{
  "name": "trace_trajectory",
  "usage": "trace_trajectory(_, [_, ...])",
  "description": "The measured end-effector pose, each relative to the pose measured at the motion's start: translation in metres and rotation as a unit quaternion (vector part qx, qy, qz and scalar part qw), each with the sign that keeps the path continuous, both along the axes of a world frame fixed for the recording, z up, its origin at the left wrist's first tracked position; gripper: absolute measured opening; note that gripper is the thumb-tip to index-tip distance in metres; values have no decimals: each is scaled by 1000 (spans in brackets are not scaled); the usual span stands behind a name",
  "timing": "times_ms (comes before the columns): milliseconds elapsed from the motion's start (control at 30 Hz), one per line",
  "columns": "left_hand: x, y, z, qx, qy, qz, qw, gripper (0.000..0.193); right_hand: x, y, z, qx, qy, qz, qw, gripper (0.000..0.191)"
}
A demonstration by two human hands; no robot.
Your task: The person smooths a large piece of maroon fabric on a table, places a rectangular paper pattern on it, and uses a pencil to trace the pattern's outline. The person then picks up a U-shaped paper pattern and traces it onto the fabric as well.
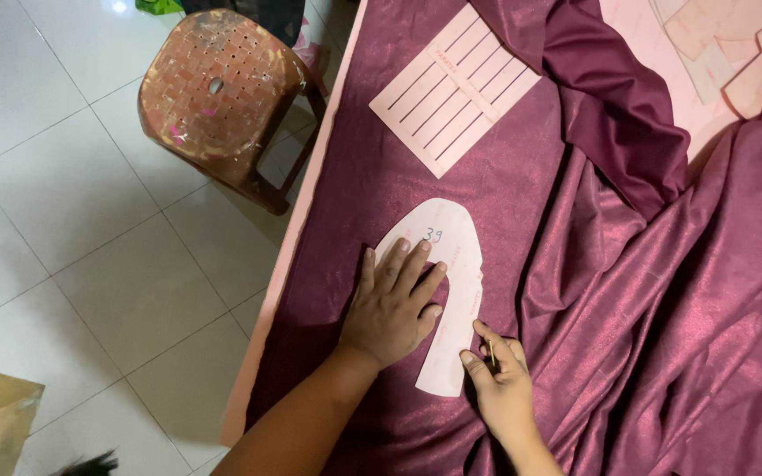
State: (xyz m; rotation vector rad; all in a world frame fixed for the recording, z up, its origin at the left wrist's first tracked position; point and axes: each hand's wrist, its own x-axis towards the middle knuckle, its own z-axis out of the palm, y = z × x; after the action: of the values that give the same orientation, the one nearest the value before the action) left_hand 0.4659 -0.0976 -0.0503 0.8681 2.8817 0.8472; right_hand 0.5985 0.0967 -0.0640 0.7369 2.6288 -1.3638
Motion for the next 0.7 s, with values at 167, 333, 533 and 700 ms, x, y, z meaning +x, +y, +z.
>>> trace_trajectory(167, [0, 1, -1, -7, -10, -4, 1000, 62, -1, 2, 5, -15, -33, -4, 999, 55])
trace_trajectory(333, [-1, 1, 0, -19, -37, -7, 999, 64, -3, 1, 9, -11, -36, 7, 999, 55])
trace_trajectory(533, [-3, 0, 6, -14, -44, -3, 999, 63, -3, 1, 10, -1, -45, 16, 999, 57])
trace_trajectory(700, [-4, 1, 8, -16, -16, -15, 1000, 63, -7, 6, 14, -54, -55, -4, 997, 51])
